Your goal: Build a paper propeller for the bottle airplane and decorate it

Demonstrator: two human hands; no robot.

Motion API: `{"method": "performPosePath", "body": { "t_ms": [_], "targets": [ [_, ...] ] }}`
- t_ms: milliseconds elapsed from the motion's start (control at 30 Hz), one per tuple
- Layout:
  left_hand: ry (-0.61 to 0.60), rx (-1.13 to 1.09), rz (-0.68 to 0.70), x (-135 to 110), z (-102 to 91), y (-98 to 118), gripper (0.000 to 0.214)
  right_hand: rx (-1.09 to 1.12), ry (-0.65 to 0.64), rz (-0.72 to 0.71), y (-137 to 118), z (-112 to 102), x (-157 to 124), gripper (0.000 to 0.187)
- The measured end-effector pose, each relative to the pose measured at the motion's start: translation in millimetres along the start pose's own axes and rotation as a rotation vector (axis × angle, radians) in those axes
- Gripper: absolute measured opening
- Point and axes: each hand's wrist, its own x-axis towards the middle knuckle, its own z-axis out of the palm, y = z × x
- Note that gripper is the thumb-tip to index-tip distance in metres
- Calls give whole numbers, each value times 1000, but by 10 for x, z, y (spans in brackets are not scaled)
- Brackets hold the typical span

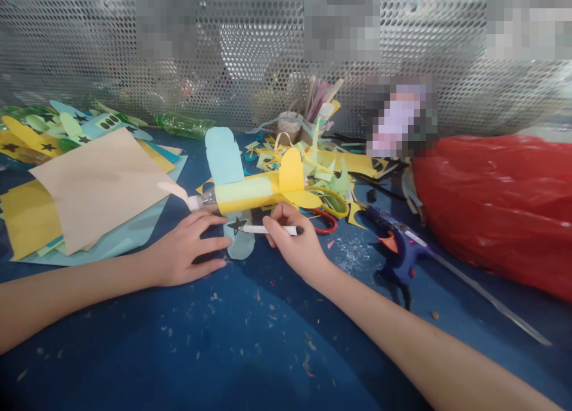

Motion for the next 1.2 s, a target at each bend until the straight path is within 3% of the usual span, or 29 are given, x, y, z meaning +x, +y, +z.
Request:
{"method": "performPosePath", "body": {
  "t_ms": [333,1200],
  "targets": [
    [-2,9,3,-3,-1,-10,38,3,-43,8,11,-6,11,29],
    [10,11,5,-5,6,-7,38,-22,-15,26,-1,-9,8,29]
  ]
}}
